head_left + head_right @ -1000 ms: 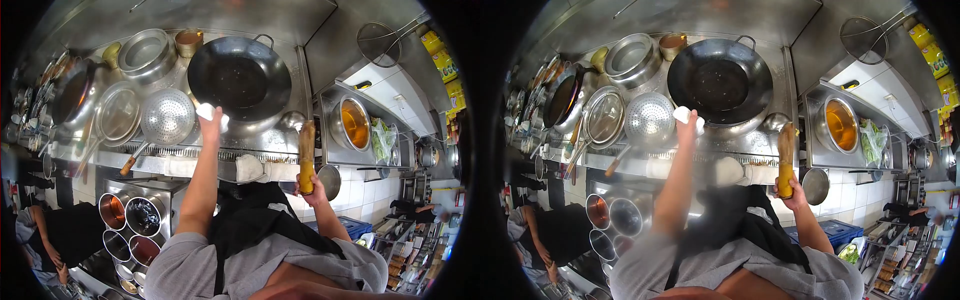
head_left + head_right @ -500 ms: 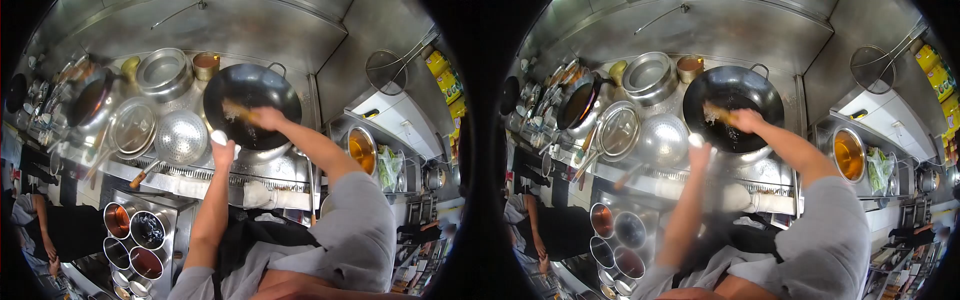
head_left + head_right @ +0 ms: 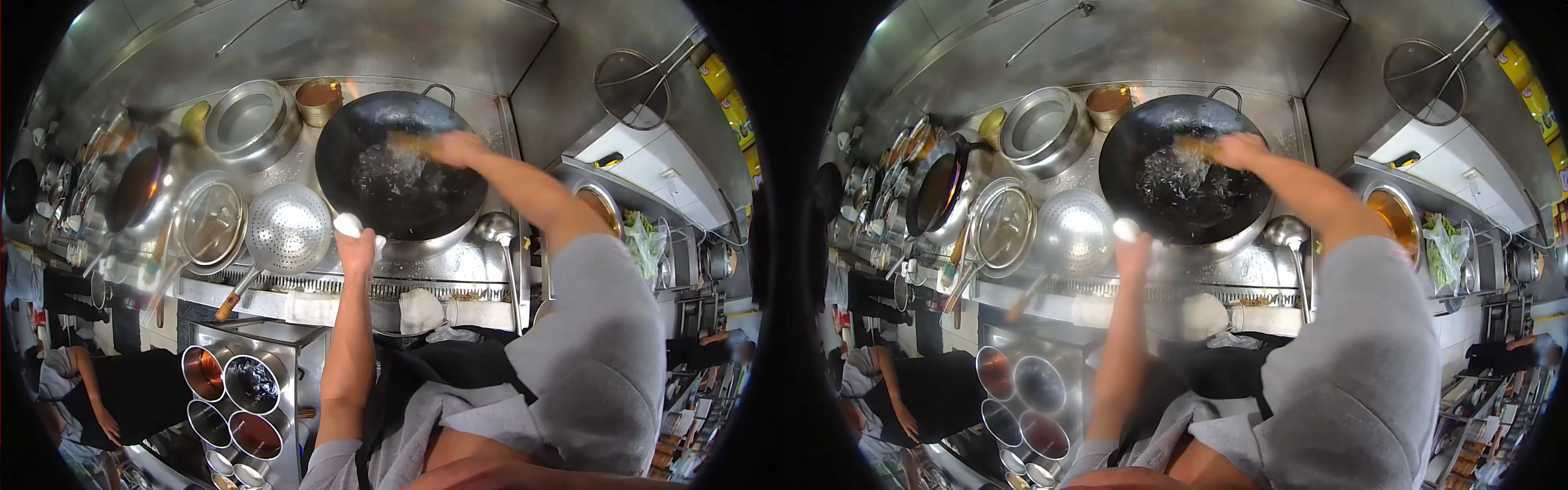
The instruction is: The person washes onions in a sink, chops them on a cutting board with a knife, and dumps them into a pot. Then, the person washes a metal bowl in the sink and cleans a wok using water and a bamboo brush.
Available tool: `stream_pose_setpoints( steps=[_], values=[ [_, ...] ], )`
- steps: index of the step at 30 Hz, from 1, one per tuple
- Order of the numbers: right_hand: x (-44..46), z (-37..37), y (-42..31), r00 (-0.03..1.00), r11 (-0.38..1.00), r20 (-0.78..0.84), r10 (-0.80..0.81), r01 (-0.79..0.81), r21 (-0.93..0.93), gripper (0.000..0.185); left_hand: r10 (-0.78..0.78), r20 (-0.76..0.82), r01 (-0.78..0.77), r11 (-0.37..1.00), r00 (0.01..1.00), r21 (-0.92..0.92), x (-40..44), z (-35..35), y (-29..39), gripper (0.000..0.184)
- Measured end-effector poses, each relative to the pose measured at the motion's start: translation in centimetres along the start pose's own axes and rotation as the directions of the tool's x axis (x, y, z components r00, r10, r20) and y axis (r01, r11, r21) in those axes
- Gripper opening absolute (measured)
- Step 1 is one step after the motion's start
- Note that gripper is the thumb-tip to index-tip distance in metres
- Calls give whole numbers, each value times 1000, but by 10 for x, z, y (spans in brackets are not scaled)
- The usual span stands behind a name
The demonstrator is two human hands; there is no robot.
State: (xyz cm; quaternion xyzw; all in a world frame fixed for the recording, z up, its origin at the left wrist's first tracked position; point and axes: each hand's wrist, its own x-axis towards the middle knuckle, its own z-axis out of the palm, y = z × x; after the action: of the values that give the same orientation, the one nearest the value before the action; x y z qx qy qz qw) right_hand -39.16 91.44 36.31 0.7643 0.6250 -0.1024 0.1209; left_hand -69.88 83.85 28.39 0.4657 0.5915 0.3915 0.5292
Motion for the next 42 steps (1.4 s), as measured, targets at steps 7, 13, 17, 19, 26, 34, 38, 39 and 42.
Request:
stream_pose_setpoints(
  steps=[7,13,17,19,26,34,38,39,42],
  values=[
    [-59,75,-92,999,866,4,-46,38,499,54,86,-55,-85,996,995,24,2,4,-21,59],
    [-73,11,29,967,971,224,-125,165,-172,50,99,-49,-99,995,994,10,5,2,-22,59],
    [30,10,-24,997,989,-40,70,-64,136,43,62,52,-62,998,997,11,14,-2,-32,59],
    [29,58,-78,978,900,-134,159,-88,427,43,7,81,-7,1000,997,-3,12,-5,-28,60],
    [-131,32,-31,913,866,285,-294,128,483,55,29,28,-31,998,999,52,6,-3,-20,63],
    [65,11,15,999,999,-38,-35,35,4,48,-108,143,106,994,984,26,2,-9,-1,48],
    [3,116,-101,953,899,-287,-94,205,387,64,59,72,-61,998,996,31,2,-8,-9,44],
    [1,114,-97,946,927,-294,-135,226,301,63,110,48,-111,993,993,29,-1,-8,-7,44],
    [29,75,-56,956,952,-293,-32,118,282,52,113,91,-119,990,989,69,8,-10,-21,50]
  ],
)
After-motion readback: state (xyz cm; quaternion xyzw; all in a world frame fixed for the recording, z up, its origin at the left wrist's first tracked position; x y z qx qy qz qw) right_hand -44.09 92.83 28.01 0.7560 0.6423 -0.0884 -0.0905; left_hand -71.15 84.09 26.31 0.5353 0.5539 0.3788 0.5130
